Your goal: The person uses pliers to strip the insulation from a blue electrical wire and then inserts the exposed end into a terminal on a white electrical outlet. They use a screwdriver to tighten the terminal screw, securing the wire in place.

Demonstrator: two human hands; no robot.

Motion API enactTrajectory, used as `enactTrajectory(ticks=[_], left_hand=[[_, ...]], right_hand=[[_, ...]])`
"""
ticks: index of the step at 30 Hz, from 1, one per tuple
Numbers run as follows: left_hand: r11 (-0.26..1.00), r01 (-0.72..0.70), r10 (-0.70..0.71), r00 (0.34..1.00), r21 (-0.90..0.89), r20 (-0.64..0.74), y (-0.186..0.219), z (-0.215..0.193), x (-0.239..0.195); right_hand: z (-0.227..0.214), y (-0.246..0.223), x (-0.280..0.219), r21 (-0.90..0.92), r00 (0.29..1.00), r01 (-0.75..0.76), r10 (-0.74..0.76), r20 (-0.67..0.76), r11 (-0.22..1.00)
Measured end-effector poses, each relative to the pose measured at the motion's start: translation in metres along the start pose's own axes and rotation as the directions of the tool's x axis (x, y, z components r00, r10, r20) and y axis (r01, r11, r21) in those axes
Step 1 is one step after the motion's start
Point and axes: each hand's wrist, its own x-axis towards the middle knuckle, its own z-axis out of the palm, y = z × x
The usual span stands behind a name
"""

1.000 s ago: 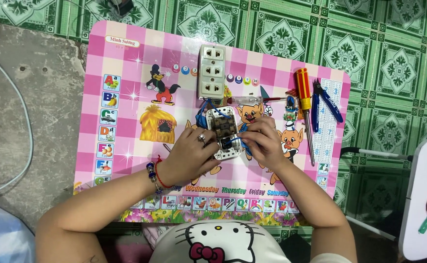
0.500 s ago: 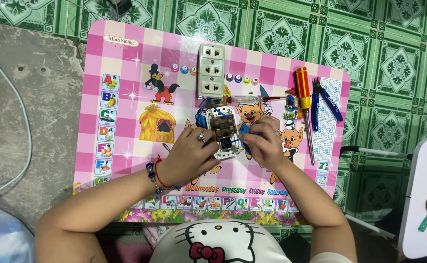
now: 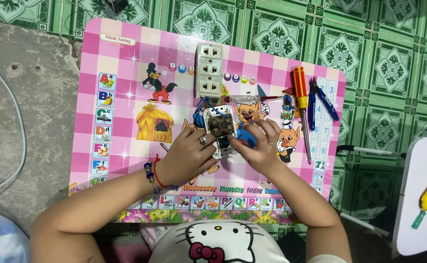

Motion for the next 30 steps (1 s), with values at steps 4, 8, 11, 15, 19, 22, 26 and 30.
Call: enactTrajectory(ticks=[4,8,11,15,19,22,26,30], left_hand=[[0.999,-0.047,0.047,0.999,0.005,-0.012,0.002,-0.006,0.004],[0.994,-0.102,0.104,0.994,0.045,-0.028,0.003,-0.012,0.007],[0.993,-0.112,0.113,0.993,0.041,-0.027,0.001,-0.01,0.005],[0.994,-0.103,0.103,0.994,-0.019,-0.036,0.008,-0.017,0.01],[0.983,-0.173,0.159,0.969,-0.061,-0.188,0.013,-0.024,0.013],[0.975,-0.186,0.148,0.953,-0.122,-0.265,0.013,-0.025,0.012],[0.964,-0.18,0.108,0.937,-0.195,-0.332,0.013,-0.034,0.014],[0.966,-0.167,0.094,0.939,-0.199,-0.331,0.014,-0.034,0.014]], right_hand=[[-0.001,0.0,0.002,0.024,1.0,-0.005,0.005,-0.002,1.0],[-0.004,0.0,0.011,0.093,0.999,-0.038,0.036,0.024,0.995],[0.001,0.005,0.005,0.145,0.995,-0.096,0.091,0.036,0.985],[0.001,0.008,-0.003,0.237,0.989,-0.145,0.138,0.046,0.961],[-0.005,0.014,-0.019,0.303,0.993,-0.099,0.113,-0.028,0.948],[-0.004,0.02,-0.044,0.346,0.998,-0.006,0.025,-0.051,0.938],[-0.007,0.009,-0.028,0.326,0.994,0.101,-0.084,-0.065,0.94],[-0.006,0.01,-0.027,0.379,0.994,0.081,-0.05,-0.092,0.922]])
